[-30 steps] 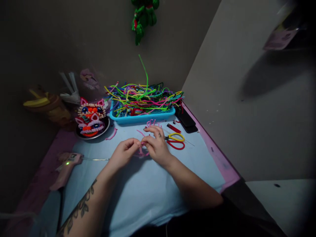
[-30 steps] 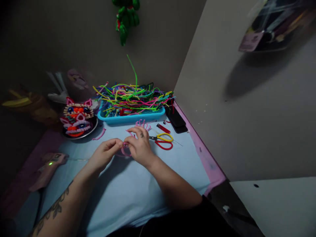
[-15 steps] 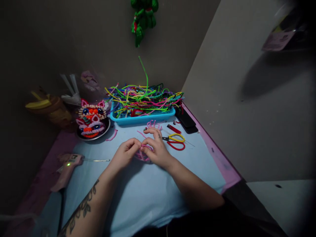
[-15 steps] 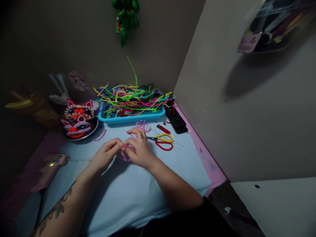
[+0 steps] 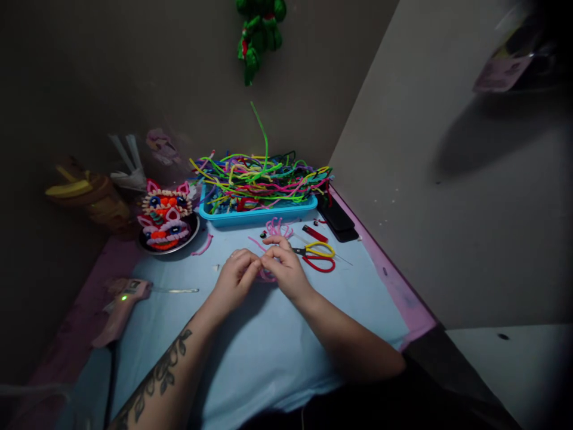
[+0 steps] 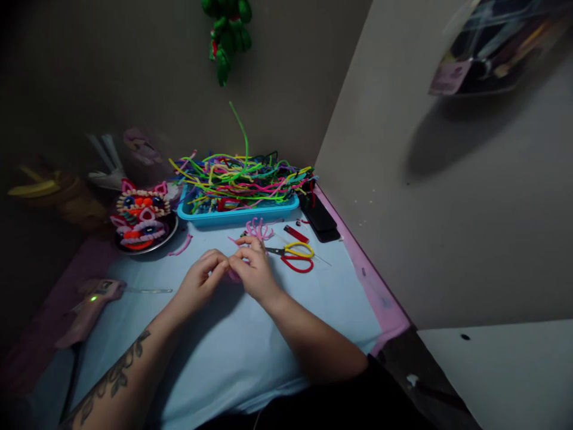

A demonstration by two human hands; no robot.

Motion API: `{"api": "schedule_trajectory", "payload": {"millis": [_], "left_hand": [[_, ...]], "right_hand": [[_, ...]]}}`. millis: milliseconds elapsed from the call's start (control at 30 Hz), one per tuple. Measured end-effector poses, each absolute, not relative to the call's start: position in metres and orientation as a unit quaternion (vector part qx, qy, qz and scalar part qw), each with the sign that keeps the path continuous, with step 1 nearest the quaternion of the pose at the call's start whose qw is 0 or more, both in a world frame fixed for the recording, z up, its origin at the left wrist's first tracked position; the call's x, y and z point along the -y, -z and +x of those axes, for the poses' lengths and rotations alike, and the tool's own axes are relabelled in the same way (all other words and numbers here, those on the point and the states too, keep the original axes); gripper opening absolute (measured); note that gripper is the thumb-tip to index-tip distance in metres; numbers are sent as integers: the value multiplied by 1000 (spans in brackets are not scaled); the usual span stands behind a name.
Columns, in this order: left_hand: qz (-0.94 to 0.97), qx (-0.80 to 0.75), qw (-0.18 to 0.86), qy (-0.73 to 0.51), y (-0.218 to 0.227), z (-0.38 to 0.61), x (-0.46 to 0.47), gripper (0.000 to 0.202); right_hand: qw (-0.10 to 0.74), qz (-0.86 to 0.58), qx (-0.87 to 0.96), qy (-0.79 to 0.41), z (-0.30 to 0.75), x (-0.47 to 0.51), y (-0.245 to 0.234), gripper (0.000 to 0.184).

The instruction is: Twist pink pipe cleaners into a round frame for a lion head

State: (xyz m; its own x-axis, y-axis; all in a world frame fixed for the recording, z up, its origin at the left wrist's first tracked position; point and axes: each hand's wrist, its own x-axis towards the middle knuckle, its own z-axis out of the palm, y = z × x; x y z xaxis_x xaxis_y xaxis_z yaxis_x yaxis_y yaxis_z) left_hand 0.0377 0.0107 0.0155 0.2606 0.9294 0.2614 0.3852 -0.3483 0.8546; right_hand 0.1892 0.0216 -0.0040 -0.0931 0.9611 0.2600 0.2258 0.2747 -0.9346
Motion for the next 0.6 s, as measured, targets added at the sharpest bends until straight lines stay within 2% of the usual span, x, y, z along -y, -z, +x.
{"api": "schedule_trajectory", "payload": {"millis": [67,133,200,333,500,600], "left_hand": [[722,-454,329,-406,-15,38,-11,25],[688,-462,378,-412,-14,36,-10,26],[633,-474,450,-415,-14,35,-10,28],[578,-465,530,-410,-13,33,-11,29],[598,-462,522,-397,-12,32,-11,28],[632,-468,481,-388,-14,33,-11,27]], "right_hand": [[473,-473,634,-388,189,-23,4,26],[478,-465,652,-361,190,-22,3,20],[502,-442,682,-296,192,-21,-1,11],[522,-406,735,-150,196,-19,-6,10],[496,-405,762,-89,199,-20,-4,14],[496,-410,761,-81,197,-20,-1,14]]}}
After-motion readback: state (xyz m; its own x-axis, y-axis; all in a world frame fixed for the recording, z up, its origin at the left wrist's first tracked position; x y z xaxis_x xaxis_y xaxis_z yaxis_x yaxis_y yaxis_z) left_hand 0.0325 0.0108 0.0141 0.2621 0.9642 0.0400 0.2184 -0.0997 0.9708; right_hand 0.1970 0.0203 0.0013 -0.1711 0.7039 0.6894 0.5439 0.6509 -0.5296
